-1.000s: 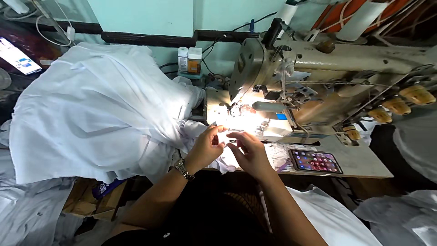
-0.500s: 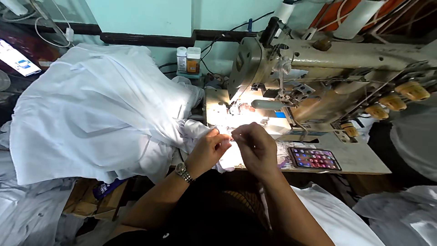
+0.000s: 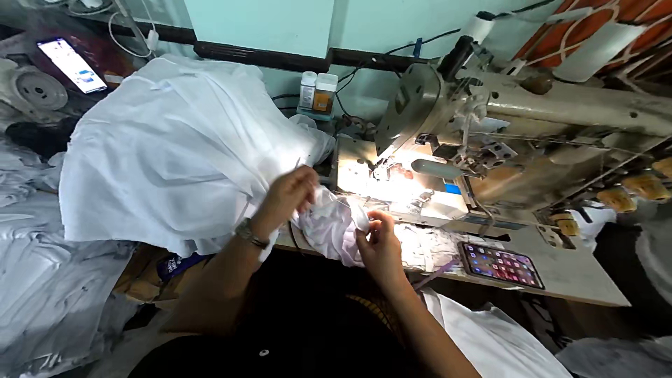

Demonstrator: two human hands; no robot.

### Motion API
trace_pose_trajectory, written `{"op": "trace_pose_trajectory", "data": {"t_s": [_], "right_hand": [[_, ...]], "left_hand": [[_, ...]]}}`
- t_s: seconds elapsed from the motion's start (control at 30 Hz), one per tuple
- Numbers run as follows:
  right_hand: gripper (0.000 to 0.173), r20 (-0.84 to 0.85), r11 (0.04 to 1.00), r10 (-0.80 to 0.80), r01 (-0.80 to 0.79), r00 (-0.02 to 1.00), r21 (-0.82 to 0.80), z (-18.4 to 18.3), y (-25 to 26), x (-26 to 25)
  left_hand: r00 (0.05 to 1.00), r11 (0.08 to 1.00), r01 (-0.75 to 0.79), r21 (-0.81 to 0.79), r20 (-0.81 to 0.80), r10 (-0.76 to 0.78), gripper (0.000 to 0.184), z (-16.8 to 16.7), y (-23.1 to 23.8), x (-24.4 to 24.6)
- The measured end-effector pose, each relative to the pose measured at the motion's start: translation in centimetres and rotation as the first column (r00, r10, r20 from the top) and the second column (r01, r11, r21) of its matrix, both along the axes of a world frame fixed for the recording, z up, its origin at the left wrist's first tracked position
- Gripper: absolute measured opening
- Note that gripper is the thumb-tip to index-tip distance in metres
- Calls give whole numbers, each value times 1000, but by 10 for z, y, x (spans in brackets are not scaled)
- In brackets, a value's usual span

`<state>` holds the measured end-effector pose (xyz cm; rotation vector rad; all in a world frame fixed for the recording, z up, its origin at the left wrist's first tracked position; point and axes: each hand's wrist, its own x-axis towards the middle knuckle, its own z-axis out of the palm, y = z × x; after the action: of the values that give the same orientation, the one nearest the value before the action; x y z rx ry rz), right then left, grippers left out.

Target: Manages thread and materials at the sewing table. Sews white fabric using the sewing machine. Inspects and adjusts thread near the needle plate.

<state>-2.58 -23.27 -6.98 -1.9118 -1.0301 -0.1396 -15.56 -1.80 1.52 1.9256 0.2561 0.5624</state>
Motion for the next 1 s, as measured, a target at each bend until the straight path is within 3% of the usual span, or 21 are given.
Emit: {"op": "trace_pose_trajectory", "data": {"t_s": [0.1, 0.27, 0.33, 0.4, 0.47, 0.53, 0.6, 0.67, 0.77, 0.83, 0.93, 1.0], "right_hand": [[39, -8, 999, -35, 35, 999, 25, -4, -6, 12], [31, -84, 998, -52, 53, 995, 14, -13, -6, 16], [25, -93, 999, -49, 50, 994, 8, -15, -5, 18], [19, -90, 998, -53, 54, 994, 9, -16, -4, 21], [16, -89, 998, -66, 68, 994, 13, -16, -2, 24], [18, -64, 996, -87, 87, 994, 7, -16, -1, 24], [29, 35, 995, -92, 93, 995, -23, -14, 0, 21], [44, 137, 992, -102, 111, 985, -58, -10, 3, 17], [43, 237, 987, -129, 147, 963, -60, -5, 11, 12], [33, 281, 990, -123, 137, 952, -31, 1, 14, 12], [27, 301, 995, -95, 97, 949, 6, 8, 12, 16], [28, 301, 996, -84, 76, 950, 39, 10, 9, 20]], "left_hand": [[949, 938, -177, -298, 201, 243, 18, 11, 56, -46], [699, 740, -494, -456, 298, 650, 17, 7, 108, -172], [607, 727, -501, -471, 408, 682, 18, -1, 122, -210], [480, 657, -570, -493, 449, 753, 21, -10, 123, -235], [299, 494, -726, -479, 428, 853, 26, -13, 114, -241], [192, 320, -892, -318, 372, 908, 33, -17, 100, -232], [261, 303, -950, -73, 344, 902, 44, -25, 81, -210], [445, 437, -893, 105, 338, 829, 46, -40, 61, -170], [768, 722, -639, 264, 256, 587, 42, -60, 14, -90], [922, 829, -387, 404, 146, 359, 44, -68, -17, -40], [983, 792, -67, 607, -95, 156, 57, -67, -41, 8], [979, 787, -10, 616, -154, 133, 45, -64, -38, 17]]}}
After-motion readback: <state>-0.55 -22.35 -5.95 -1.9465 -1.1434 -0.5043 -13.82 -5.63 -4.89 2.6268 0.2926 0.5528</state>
